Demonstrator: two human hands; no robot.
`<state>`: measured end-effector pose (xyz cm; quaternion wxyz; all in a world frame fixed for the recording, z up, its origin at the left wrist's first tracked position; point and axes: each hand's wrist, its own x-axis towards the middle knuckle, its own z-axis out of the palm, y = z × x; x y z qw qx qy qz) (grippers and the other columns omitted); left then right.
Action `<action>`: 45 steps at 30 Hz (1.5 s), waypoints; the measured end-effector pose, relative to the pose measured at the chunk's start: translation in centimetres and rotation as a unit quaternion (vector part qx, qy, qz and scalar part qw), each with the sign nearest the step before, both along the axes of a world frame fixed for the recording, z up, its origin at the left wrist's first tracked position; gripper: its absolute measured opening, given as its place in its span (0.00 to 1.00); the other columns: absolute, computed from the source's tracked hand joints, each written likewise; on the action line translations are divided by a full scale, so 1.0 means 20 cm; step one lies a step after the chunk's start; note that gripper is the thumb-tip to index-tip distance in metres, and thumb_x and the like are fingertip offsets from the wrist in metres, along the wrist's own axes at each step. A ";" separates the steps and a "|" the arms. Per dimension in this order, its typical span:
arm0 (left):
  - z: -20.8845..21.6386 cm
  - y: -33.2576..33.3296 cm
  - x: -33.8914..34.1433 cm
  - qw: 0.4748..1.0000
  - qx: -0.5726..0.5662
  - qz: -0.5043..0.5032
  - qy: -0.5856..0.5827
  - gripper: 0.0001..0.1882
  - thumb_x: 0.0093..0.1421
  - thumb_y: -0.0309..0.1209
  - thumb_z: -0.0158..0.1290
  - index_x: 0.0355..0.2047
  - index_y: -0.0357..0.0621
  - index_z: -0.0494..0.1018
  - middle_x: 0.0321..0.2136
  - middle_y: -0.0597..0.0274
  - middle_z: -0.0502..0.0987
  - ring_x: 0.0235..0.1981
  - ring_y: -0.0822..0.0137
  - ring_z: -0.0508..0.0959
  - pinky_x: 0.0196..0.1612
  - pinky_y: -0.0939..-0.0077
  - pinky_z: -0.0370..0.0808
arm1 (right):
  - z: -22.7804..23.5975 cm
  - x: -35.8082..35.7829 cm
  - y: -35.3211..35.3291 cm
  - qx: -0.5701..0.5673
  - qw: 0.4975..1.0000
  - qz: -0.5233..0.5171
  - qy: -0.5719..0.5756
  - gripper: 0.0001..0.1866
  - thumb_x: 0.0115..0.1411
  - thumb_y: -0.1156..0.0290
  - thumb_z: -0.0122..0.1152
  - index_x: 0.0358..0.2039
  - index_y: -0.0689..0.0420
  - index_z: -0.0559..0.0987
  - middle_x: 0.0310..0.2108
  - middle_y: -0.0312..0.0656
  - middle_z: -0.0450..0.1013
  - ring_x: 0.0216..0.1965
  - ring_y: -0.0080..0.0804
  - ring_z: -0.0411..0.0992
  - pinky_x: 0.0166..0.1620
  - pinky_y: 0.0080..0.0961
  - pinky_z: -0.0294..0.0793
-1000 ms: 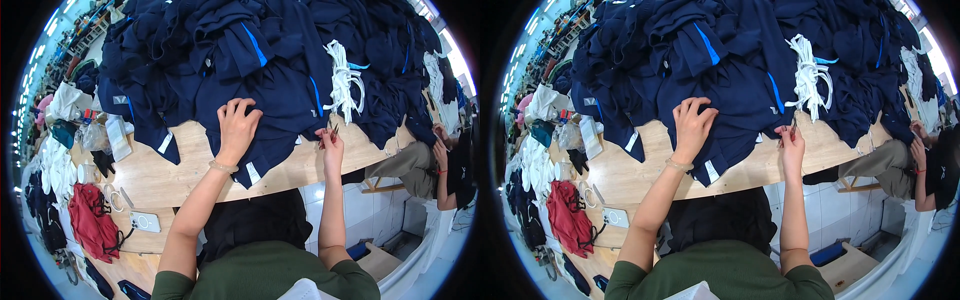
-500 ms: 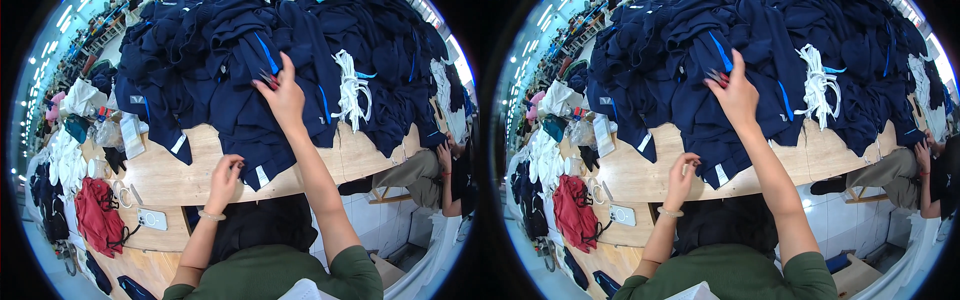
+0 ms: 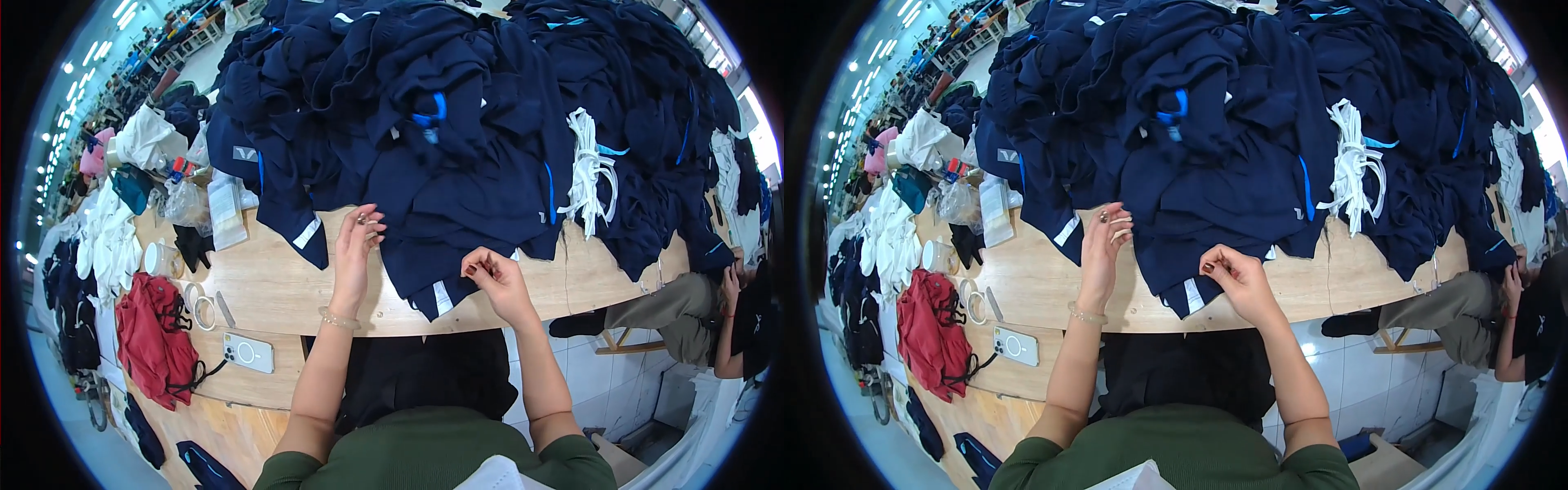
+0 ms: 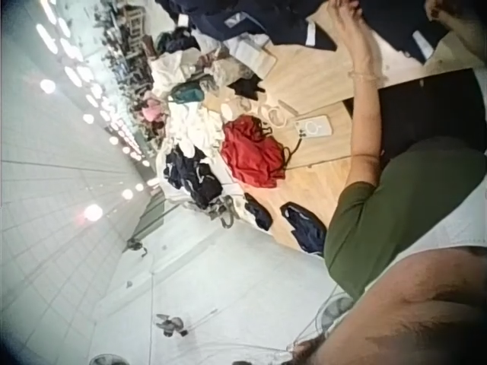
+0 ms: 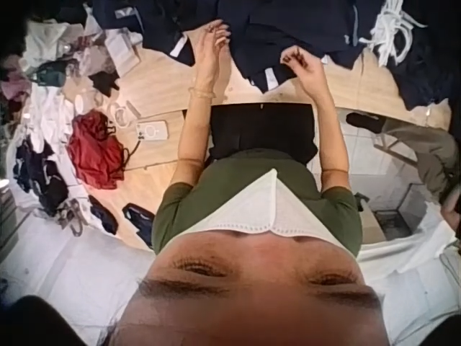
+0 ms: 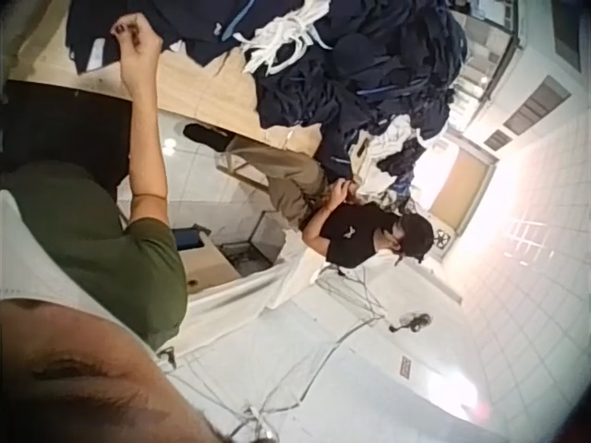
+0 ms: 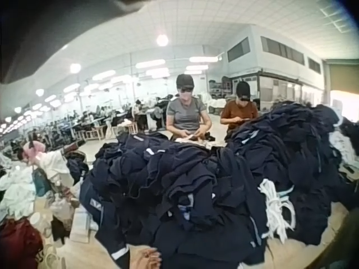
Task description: Trimming excess threads from navy blue clothing items using a pair of small thread snips.
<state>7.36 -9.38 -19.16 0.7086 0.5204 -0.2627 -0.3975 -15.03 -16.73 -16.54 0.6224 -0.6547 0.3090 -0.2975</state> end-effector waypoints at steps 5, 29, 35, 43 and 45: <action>0.11 -0.26 0.11 0.922 -0.018 0.116 -0.369 0.16 0.55 0.22 0.52 0.45 0.38 0.68 0.39 0.59 0.69 0.40 0.67 0.73 0.43 0.77 0.69 | -0.02 -0.08 -0.14 -0.016 0.993 -0.115 0.006 0.05 0.62 0.77 0.51 0.32 0.63 0.74 0.27 0.33 0.72 0.32 0.17 0.68 0.37 0.14 0.66; 1.26 0.20 0.05 0.760 -0.131 -0.276 -0.573 0.19 0.40 0.42 0.66 0.17 0.38 0.75 0.11 0.68 0.69 0.12 0.67 0.64 0.31 0.71 0.62 | 0.73 0.27 -0.19 -0.153 0.935 0.253 -0.195 0.14 0.56 0.83 0.47 0.41 0.60 0.77 0.47 0.39 0.70 0.33 0.16 0.64 0.38 0.12 0.64; 1.43 0.28 0.04 0.804 -0.035 -0.218 -0.552 0.10 0.49 0.30 0.63 0.22 0.34 0.76 0.16 0.62 0.74 0.18 0.74 0.70 0.25 0.83 0.65 | 0.76 0.38 -0.22 0.152 0.814 0.550 -0.113 0.10 0.59 0.67 0.58 0.32 0.61 0.72 0.20 0.25 0.62 0.18 0.11 0.55 0.21 0.12 0.54; 1.00 0.22 0.27 0.832 0.150 -0.382 -0.373 0.16 0.54 0.34 0.61 0.36 0.32 0.76 0.25 0.68 0.76 0.31 0.80 0.71 0.37 0.84 0.69 | 0.57 -0.06 -0.44 0.053 0.970 0.218 0.089 0.10 0.49 0.68 0.66 0.26 0.61 0.75 0.20 0.27 0.67 0.19 0.10 0.60 0.20 0.10 0.54; 0.82 0.17 0.25 0.871 0.127 -0.407 -0.244 0.18 0.52 0.31 0.62 0.39 0.31 0.75 0.30 0.67 0.78 0.34 0.79 0.72 0.43 0.83 0.69 | 0.53 -0.09 -0.47 0.034 0.982 0.165 0.085 0.11 0.50 0.65 0.66 0.25 0.58 0.75 0.19 0.26 0.67 0.19 0.10 0.60 0.18 0.09 0.51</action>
